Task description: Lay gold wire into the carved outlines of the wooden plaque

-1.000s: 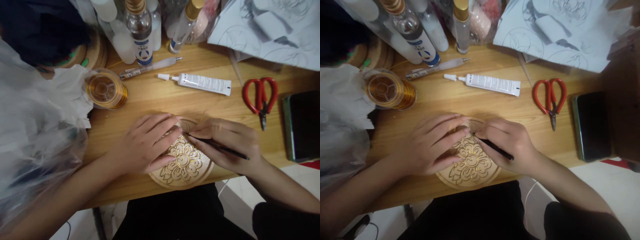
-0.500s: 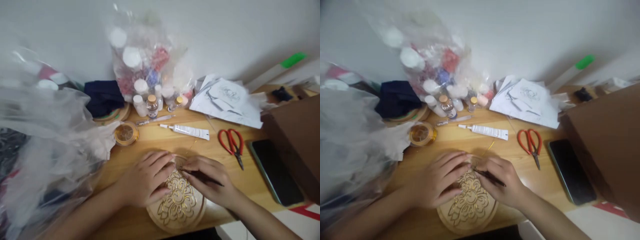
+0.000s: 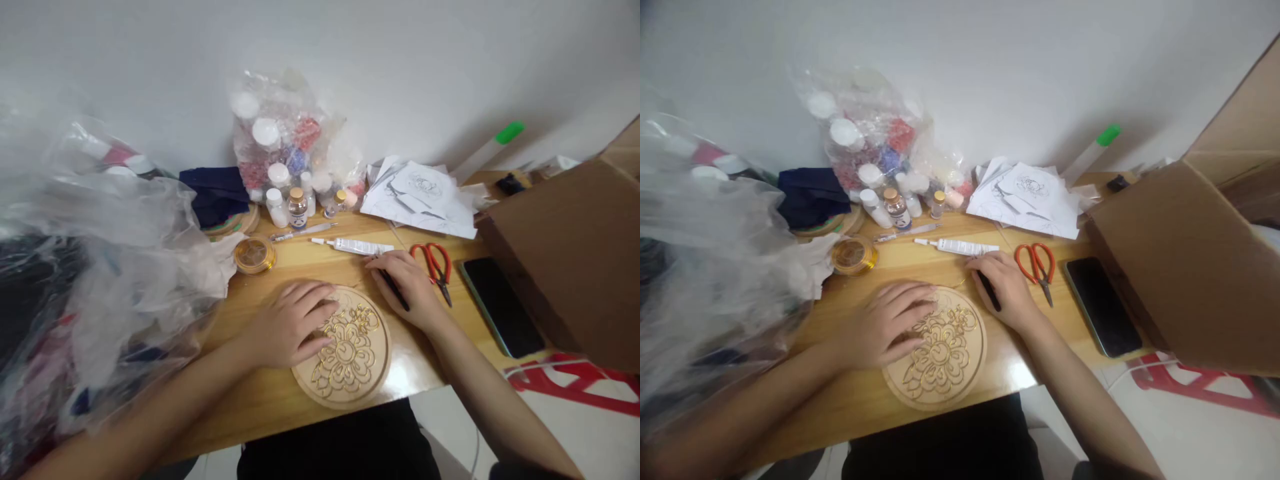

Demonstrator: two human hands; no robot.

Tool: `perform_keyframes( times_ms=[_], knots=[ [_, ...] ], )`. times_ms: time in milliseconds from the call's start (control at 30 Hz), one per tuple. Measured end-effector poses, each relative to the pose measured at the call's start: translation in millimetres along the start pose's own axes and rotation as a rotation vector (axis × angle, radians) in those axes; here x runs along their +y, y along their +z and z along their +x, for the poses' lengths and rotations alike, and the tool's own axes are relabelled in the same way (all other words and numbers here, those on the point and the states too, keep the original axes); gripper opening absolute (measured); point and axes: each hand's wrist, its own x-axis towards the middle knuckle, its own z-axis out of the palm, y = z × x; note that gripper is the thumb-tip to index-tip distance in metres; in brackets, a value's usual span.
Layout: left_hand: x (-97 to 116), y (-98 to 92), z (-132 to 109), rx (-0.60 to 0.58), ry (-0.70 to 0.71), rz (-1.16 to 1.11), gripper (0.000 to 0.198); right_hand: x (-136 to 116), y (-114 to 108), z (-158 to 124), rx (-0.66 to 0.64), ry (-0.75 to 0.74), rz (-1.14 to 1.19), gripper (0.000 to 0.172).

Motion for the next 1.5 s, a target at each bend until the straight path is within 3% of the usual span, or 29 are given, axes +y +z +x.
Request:
perform_keyframes(
  times_ms=[400, 1033, 1267, 1500],
  knots=[
    [1.3, 1.2, -2.6, -0.031, -0.032, 0.034, 0.041, 3.7, 3.5, -3.6, -0.09, 0.049, -0.303, 0.019],
    [2.3, 1.6, -3.5, -0.048, -0.057, 0.043, 0.041, 2.4, 1.5, -8.5, -0.016, 0.262, -0.436, 0.025],
    [1.9, 2.0, -3.5, -0.071, -0.073, 0.042, 0.041, 10.4, -2.8, -8.4, 0.032, 0.32, -0.298, 0.023],
    [1.9, 0.1, -2.9, -0.068, -0.08, -0.01, 0.045, 10.5, -5.5, -11.8, 0.09, 0.334, 0.179, 0.008]
  ],
)
